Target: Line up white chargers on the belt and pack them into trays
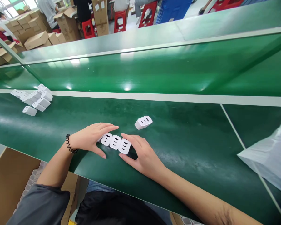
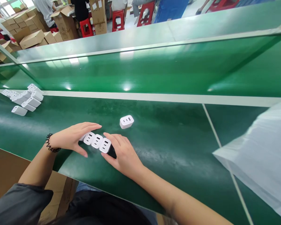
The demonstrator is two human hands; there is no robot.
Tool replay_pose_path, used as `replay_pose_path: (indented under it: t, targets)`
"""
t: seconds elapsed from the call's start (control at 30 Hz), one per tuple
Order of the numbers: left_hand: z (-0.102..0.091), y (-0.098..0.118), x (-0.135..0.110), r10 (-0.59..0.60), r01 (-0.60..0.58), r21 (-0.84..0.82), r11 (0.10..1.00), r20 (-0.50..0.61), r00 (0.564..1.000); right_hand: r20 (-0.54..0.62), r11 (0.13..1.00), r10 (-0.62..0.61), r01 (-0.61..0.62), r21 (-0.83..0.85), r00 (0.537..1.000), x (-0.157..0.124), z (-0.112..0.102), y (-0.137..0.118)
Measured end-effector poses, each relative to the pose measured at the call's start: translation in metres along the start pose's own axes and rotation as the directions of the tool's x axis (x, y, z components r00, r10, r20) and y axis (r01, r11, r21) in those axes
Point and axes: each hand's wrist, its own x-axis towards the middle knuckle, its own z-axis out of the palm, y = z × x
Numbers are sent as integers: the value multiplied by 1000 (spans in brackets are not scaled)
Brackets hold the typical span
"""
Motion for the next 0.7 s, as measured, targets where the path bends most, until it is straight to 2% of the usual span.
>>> replay_pose_path:
  t: [0.1, 0.2, 0.3, 0.43, 0.53, 0.6, 0.7]
  targets:
    - [9, -1, 9, -11, 15, 82, 996, -49, 999, 2, 1000, 1, -1, 1, 1000, 0, -1, -1]
    - [16, 1, 16, 31, -21, 84, 996, -115, 993, -8, 1000, 6, -6, 0, 1000, 0, -2, -1]
    - [20, 5, 17, 15, -13, 14, 1000, -177, 984, -17, 1000, 21, -21, -10, 1000, 0, -2, -1]
    - [21, 12, 13, -92, 64, -120, 991, -244, 965, -24, 999, 49, -49, -18, 999, 2, -2, -1]
    - [17, 15, 9, -135, 97, -166, 981, -237, 962, -24, 999, 43, -43, -17, 999, 3, -3, -2]
    - [15, 15, 9, -73, 49, -118, 992, -213, 974, -20, 999, 41, -42, -17, 999, 2, -3, -1]
    - [18, 16, 14, 67, -51, 80, 995, -204, 977, -30, 997, 72, -72, 4, 997, 0, -1, 0]
